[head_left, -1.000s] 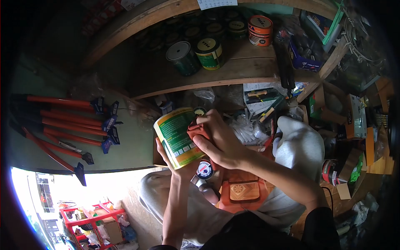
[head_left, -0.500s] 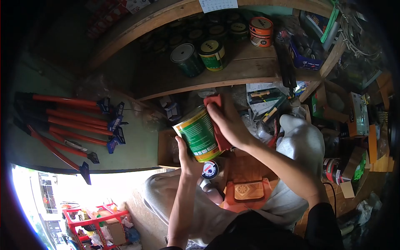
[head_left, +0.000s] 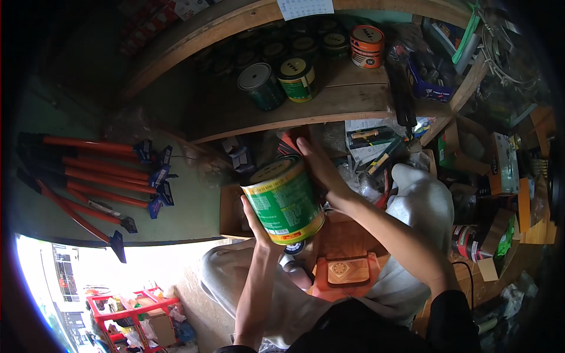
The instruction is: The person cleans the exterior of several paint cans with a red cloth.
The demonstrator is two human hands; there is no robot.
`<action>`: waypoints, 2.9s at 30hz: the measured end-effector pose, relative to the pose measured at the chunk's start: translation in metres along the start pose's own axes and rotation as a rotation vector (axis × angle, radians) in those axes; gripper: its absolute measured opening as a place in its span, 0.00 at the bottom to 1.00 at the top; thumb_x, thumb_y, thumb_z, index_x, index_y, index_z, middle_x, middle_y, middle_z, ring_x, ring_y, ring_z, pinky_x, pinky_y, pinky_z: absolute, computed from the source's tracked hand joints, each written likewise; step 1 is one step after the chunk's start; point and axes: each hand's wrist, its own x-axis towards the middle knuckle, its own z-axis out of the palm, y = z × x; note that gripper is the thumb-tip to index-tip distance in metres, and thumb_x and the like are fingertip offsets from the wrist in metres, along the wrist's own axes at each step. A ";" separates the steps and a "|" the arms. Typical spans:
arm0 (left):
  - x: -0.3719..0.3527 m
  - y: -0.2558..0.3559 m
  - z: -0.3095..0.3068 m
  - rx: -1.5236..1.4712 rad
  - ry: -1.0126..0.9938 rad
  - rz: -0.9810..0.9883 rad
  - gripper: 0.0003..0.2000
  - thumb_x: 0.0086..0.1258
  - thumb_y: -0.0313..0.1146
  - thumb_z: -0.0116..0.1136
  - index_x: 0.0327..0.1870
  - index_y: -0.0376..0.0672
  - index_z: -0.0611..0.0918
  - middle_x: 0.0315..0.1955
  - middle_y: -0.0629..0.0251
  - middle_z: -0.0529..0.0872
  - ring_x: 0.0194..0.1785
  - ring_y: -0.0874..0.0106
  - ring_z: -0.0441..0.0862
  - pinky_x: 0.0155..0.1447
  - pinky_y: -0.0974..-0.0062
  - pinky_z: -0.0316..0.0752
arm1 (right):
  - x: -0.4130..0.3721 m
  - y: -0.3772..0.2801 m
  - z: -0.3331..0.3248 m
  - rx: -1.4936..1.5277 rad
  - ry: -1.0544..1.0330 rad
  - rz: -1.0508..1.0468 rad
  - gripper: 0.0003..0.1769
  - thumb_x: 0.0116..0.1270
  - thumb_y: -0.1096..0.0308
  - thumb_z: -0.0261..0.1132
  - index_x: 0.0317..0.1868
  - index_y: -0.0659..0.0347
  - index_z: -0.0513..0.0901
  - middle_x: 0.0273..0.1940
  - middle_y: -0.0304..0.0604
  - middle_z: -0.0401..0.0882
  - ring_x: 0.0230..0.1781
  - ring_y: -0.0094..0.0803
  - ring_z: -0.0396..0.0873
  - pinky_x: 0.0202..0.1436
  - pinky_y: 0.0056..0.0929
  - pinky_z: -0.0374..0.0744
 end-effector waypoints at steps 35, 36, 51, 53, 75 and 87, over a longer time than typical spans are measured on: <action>0.000 0.004 0.016 -0.212 -0.011 -0.016 0.39 0.69 0.74 0.43 0.69 0.53 0.75 0.67 0.63 0.76 0.66 0.59 0.75 0.70 0.50 0.71 | -0.013 0.007 -0.004 -0.443 -0.187 -0.218 0.26 0.80 0.57 0.57 0.70 0.64 0.67 0.67 0.51 0.66 0.69 0.36 0.65 0.73 0.33 0.62; -0.002 0.003 0.026 -0.251 -0.011 0.052 0.38 0.69 0.73 0.44 0.69 0.53 0.75 0.67 0.64 0.77 0.67 0.59 0.75 0.70 0.50 0.70 | -0.014 0.006 -0.004 -0.454 -0.204 -0.235 0.26 0.80 0.57 0.57 0.70 0.64 0.68 0.66 0.50 0.68 0.68 0.35 0.66 0.72 0.33 0.63; -0.013 0.036 0.028 -1.140 -0.111 -0.185 0.19 0.70 0.42 0.60 0.57 0.42 0.82 0.58 0.54 0.82 0.62 0.56 0.80 0.65 0.53 0.80 | -0.028 -0.006 -0.001 0.308 0.015 0.054 0.28 0.83 0.58 0.50 0.74 0.67 0.67 0.73 0.48 0.71 0.73 0.37 0.70 0.79 0.36 0.64; -0.017 0.040 0.030 -1.161 -0.083 -0.175 0.19 0.72 0.44 0.57 0.58 0.42 0.81 0.58 0.54 0.83 0.62 0.56 0.81 0.66 0.54 0.80 | -0.027 -0.008 0.006 0.307 0.027 0.064 0.28 0.82 0.58 0.52 0.73 0.67 0.68 0.71 0.48 0.72 0.71 0.37 0.72 0.77 0.35 0.66; 0.007 0.004 -0.043 -0.182 0.016 0.221 0.39 0.73 0.73 0.34 0.66 0.49 0.76 0.60 0.57 0.80 0.62 0.57 0.77 0.69 0.56 0.71 | -0.054 0.002 0.060 -1.293 -0.479 -0.700 0.16 0.59 0.66 0.73 0.46 0.59 0.82 0.41 0.43 0.78 0.38 0.41 0.84 0.42 0.38 0.85; 0.005 -0.013 -0.033 0.084 0.125 0.281 0.38 0.72 0.72 0.42 0.67 0.49 0.76 0.62 0.58 0.80 0.63 0.59 0.77 0.72 0.57 0.70 | -0.057 0.005 0.054 -1.290 -0.515 -0.786 0.22 0.52 0.64 0.76 0.48 0.58 0.83 0.43 0.40 0.78 0.41 0.37 0.83 0.47 0.37 0.85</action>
